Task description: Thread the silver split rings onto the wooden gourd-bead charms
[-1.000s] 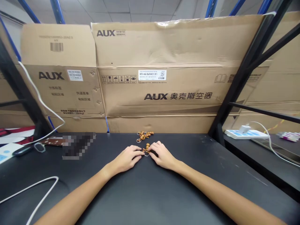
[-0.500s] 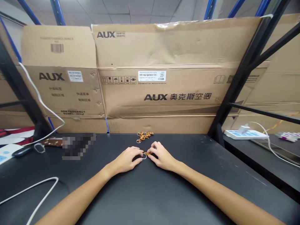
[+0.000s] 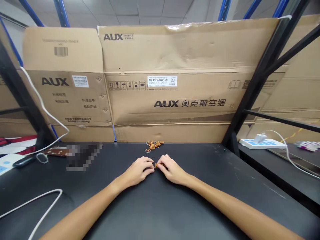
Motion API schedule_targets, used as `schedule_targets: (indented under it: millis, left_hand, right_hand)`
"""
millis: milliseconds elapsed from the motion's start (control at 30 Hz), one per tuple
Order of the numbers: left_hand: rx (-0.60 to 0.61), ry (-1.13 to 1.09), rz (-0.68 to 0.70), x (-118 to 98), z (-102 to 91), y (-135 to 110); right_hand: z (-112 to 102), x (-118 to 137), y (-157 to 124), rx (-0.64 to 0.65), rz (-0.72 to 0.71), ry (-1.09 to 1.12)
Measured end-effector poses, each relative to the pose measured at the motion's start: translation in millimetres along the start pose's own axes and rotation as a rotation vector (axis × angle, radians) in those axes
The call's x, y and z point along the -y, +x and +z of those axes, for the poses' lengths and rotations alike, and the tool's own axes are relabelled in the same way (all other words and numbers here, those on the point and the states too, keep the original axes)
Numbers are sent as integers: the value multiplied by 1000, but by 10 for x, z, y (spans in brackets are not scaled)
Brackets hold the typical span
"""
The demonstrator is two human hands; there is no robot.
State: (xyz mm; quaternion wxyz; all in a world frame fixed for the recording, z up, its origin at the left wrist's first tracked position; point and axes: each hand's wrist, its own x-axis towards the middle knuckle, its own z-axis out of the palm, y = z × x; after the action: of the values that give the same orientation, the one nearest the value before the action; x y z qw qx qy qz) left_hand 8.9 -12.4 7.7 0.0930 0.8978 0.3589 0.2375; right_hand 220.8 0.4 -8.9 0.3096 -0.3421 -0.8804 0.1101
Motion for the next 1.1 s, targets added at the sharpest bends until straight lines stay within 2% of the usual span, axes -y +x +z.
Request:
schedule_targets:
  millis: [300,733,867,1100]
  left_hand:
    - [-13,-117,-79,-23,-30,26]
    - [-3,-257,-66,33,-56,47]
    - [-1,-307,-80,36,-63,52]
    - [1,-355,-81,-3,-82,61]
  right_hand:
    - [43,-39,-11,-19,-13,-32]
    - [5,18,2,25,-16,-120]
    - [10,19,-4,62,-63,-109]
    - [-55,98,-23,30,-81,-5]
